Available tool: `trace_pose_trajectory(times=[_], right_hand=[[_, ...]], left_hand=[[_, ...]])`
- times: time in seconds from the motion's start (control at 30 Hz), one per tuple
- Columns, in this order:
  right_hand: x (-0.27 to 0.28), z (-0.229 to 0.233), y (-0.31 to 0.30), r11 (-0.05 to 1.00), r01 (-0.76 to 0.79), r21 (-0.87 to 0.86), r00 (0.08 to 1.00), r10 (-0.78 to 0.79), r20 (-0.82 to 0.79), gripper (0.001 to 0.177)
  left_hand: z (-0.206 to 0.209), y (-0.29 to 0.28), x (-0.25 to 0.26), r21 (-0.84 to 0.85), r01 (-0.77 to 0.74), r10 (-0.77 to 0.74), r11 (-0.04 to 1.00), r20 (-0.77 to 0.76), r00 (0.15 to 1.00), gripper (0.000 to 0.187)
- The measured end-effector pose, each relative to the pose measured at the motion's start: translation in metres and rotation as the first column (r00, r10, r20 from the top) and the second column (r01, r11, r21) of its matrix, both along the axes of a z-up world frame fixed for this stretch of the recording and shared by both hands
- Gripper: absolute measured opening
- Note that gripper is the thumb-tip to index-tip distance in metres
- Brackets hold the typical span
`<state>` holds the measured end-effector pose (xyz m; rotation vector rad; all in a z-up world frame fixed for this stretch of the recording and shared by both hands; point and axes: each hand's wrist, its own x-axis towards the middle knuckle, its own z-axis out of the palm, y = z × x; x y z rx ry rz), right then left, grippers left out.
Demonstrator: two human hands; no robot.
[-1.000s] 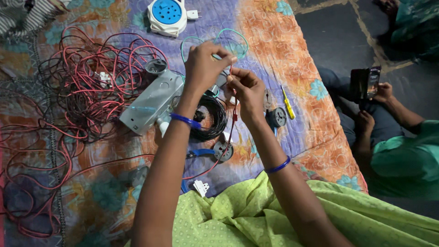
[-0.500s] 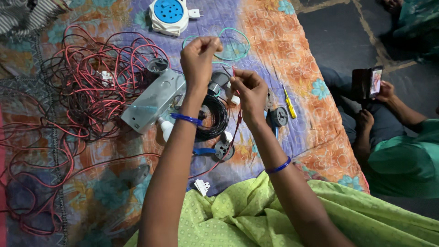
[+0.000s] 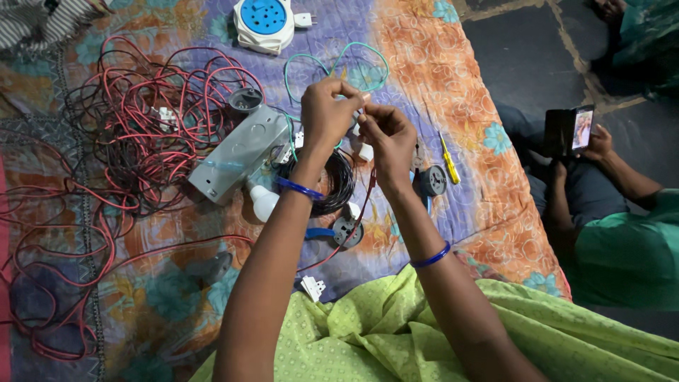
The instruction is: The person sits on the floor and uses a screwdriver and pliers to work on a small electrical component, stripping wires and connecting them. They handle multiple wires and tools while assembling or repairing the device.
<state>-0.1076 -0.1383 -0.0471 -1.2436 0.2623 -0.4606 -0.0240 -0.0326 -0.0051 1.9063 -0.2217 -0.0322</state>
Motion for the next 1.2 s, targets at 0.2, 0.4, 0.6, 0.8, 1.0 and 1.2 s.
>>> trace_pose_trajectory(times=[0.2, 0.4, 0.6, 0.8, 1.0, 1.2], right_hand=[[0.0, 0.003, 0.001, 1.0, -0.019, 0.014, 1.0, 0.018, 0.025, 0.017], [-0.01, -0.005, 0.004, 0.998, -0.043, 0.037, 0.999, 0.044, -0.028, 0.016], [-0.004, -0.009, 0.001, 0.994, -0.044, 0.103, 0.998, 0.047, -0.032, 0.016], [-0.001, -0.01, 0.002, 0.995, -0.031, 0.098, 0.998, 0.036, -0.052, 0.019], [-0.002, -0.006, -0.001, 0.992, -0.072, 0.108, 0.996, 0.077, -0.037, 0.02], [-0.007, 0.001, -0.003, 0.982, -0.049, 0.181, 0.993, 0.068, -0.099, 0.02]], left_hand=[[-0.022, -0.003, 0.008, -0.48, -0.032, -0.082, 0.877, -0.214, 0.973, 0.012], [-0.003, 0.02, 0.036, -0.633, -0.122, 0.034, 0.764, -0.149, 0.988, 0.015], [0.009, 0.032, 0.029, -0.209, -0.01, 0.015, 0.978, 0.024, 1.0, 0.028], [0.004, 0.022, 0.015, 0.075, 0.145, -0.144, 0.987, -0.017, 0.989, 0.027], [-0.007, 0.02, 0.021, 0.007, 0.066, -0.066, 0.998, 0.008, 0.998, 0.021], [-0.011, 0.038, 0.046, -0.454, 0.023, -0.014, 0.891, 0.023, 1.0, 0.02]])
